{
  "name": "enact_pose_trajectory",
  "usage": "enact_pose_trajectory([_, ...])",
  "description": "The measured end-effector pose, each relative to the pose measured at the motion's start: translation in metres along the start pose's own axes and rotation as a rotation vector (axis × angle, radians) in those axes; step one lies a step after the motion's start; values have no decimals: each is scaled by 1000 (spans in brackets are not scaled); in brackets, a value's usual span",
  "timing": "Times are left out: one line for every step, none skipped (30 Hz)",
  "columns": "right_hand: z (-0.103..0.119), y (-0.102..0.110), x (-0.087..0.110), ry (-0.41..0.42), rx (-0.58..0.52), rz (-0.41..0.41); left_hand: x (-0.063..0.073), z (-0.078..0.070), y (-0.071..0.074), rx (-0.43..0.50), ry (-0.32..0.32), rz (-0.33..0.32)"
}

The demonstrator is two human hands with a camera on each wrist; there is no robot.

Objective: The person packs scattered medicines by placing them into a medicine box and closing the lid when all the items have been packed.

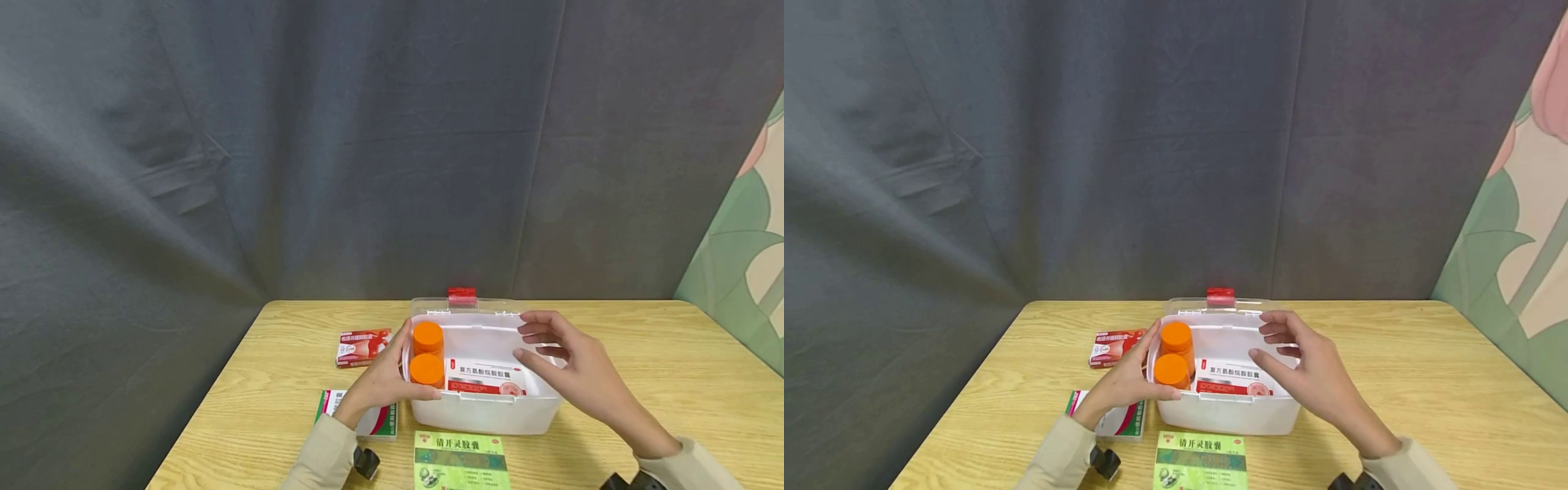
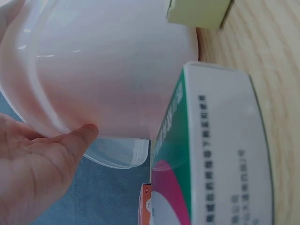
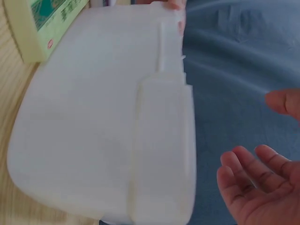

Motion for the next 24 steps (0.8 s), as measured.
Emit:
enact_pose_trajectory([2,1,1,5,-10,-4,0,0,0,-2,0,-1])
enact_pose_trajectory([3,2,2,9,-19,-7,0,0,0,-3,0,-2])
enact_pose_trajectory([6,3,3,14,-27,-11,0,0,0,-4,0,-3])
enact_pose_trajectory([8,4,4,19,-32,-14,0,0,0,-4,-2,-4])
enact_pose_trajectory([10,5,6,22,-36,-17,0,0,0,-4,-3,-4])
enact_pose_trajectory([12,6,7,26,-40,-21,0,0,0,-3,-4,-4])
enact_pose_trajectory([15,7,8,30,-47,-26,-1,0,0,-5,-5,-5])
enact_pose_trajectory([17,8,9,33,-51,-30,-1,0,0,-6,-3,-6])
enact_pose_trajectory([19,9,10,35,-55,-34,-1,0,0,-6,-2,-7])
enact_pose_trajectory([22,11,11,39,-60,-37,-1,1,0,-7,1,-9])
enact_pose_trajectory([24,12,13,41,-64,-39,-2,1,0,-8,5,-11])
enact_pose_trajectory([26,13,14,44,-68,-40,-2,1,0,-9,8,-13])
enact_pose_trajectory([28,13,15,45,-72,-41,-2,1,0,-9,11,-15])
enact_pose_trajectory([30,14,17,46,-76,-40,-2,1,1,-9,14,-17])
enact_pose_trajectory([33,14,18,49,-80,-38,-2,1,1,-10,15,-18])
enact_pose_trajectory([34,15,20,46,-81,-36,-2,2,1,-11,17,-19])
enact_pose_trajectory([36,15,22,45,-84,-35,-2,2,1,-12,17,-20])
enact_pose_trajectory([38,15,24,47,-88,-35,-2,2,1,-13,17,-21])
enact_pose_trajectory([39,15,26,50,-91,-34,-2,2,1,-15,17,-21])
enact_pose_trajectory([41,14,28,55,-98,-31,-3,2,1,-18,15,-22])
enact_pose_trajectory([42,13,30,61,-103,-29,-3,2,1,-21,13,-23])
enact_pose_trajectory([44,12,33,66,-113,-25,-3,2,1,-23,10,-23])
enact_pose_trajectory([45,10,35,73,-120,-22,-4,1,1,-25,8,-23])
enact_pose_trajectory([46,9,36,80,-128,-17,-4,1,1,-26,5,-23])
Point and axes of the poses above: each hand's wrist, its own x-axis away from the middle knuckle, its own y-axis out of the back of the hand, z = x × y, the point moved 8 cm from there along -x, towards the middle knuckle, and after that the axes turned 10 degrees about y, right-handed, at the moved point
